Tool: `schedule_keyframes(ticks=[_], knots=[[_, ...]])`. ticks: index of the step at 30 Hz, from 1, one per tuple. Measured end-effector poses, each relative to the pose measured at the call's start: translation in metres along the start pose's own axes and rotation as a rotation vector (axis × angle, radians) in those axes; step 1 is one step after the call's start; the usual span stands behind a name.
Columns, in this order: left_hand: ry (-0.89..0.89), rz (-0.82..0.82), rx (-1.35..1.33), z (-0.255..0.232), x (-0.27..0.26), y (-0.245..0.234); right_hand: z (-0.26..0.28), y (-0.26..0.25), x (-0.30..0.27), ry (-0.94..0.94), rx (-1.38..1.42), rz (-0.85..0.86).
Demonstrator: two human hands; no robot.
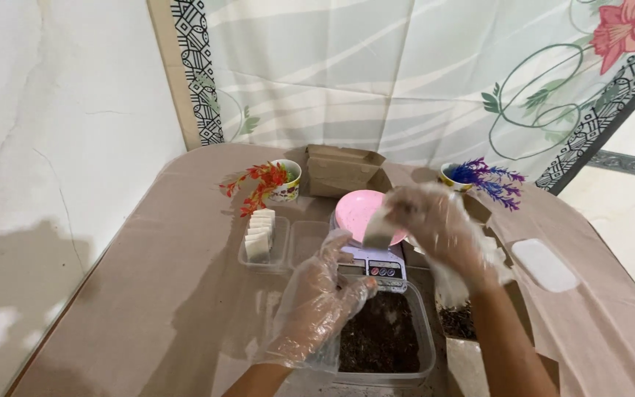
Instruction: Filling and weighing tea bags with loose tea on a digital scale
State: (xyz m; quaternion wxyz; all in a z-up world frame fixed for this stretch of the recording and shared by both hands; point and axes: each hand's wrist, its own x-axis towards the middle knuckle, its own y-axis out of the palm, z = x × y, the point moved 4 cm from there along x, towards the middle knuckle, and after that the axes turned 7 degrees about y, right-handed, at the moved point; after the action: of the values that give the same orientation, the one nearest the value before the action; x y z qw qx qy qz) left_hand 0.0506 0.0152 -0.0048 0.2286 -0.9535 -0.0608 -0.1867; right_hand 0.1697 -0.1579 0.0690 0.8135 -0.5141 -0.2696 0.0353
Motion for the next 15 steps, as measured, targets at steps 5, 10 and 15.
schedule_keyframes(ticks=[5, 10, 15], knots=[[0.145, 0.104, -0.374, -0.035, -0.006, -0.011, 0.055, -0.022, -0.066, 0.330, 0.255, 0.338], [0.106, 0.025, -0.629, 0.015, -0.005, 0.014, 0.042, -0.002, -0.081, 0.053, 0.579, 0.156], [-0.048, -0.170, -0.379, 0.016, -0.001, 0.010, 0.043, 0.015, -0.083, 0.235, 0.917, 0.300]])
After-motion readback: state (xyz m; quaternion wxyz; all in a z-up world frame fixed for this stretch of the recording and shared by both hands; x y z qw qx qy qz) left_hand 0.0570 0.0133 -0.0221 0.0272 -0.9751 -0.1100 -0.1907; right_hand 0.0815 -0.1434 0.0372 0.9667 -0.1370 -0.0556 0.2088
